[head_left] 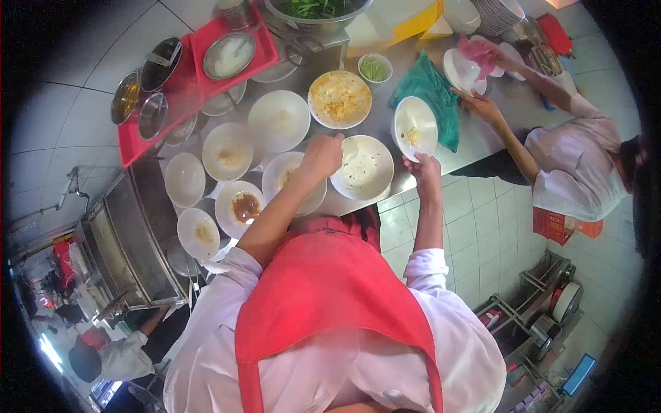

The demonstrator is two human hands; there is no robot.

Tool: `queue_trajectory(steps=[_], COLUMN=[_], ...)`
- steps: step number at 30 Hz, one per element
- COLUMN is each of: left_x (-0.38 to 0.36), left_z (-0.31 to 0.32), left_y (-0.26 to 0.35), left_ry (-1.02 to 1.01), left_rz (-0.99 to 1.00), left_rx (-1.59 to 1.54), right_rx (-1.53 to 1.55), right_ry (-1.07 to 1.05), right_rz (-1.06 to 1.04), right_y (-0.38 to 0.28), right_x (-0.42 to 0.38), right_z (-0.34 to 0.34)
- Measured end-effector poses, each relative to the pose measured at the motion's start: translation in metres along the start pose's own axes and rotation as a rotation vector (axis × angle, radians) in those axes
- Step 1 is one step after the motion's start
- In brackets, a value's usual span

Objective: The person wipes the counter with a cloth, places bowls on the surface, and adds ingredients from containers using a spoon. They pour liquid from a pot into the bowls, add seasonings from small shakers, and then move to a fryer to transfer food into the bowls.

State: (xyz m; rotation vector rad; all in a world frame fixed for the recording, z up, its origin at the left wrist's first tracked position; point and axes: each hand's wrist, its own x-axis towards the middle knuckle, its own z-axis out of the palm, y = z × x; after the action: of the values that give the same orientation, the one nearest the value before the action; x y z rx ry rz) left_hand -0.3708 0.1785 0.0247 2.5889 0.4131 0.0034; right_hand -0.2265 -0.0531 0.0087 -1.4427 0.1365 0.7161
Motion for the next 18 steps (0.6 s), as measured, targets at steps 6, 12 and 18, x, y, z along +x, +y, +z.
queue_trajectory(steps=[6, 12, 18], left_x=[0.005, 0.001, 0.0], left_z=[0.003, 0.003, -0.01], left_y=[0.003, -0.012, -0.003], left_ry=[-0.098, 0.023, -0.216], left_rz=[-0.083, -0.038, -0.09], left_rx=[-0.054, -0.244, -0.091], right_rx=[-0.195, -0.3, -0.201], right_ry=[-0.038, -0.172, -0.053], right_rz=[-0.137, -0.014, -0.049], right_y=[-0.023, -0.001, 0.008], right_x=[-0.045, -0.075, -0.083], right_z=[0.014, 0.018, 0.007])
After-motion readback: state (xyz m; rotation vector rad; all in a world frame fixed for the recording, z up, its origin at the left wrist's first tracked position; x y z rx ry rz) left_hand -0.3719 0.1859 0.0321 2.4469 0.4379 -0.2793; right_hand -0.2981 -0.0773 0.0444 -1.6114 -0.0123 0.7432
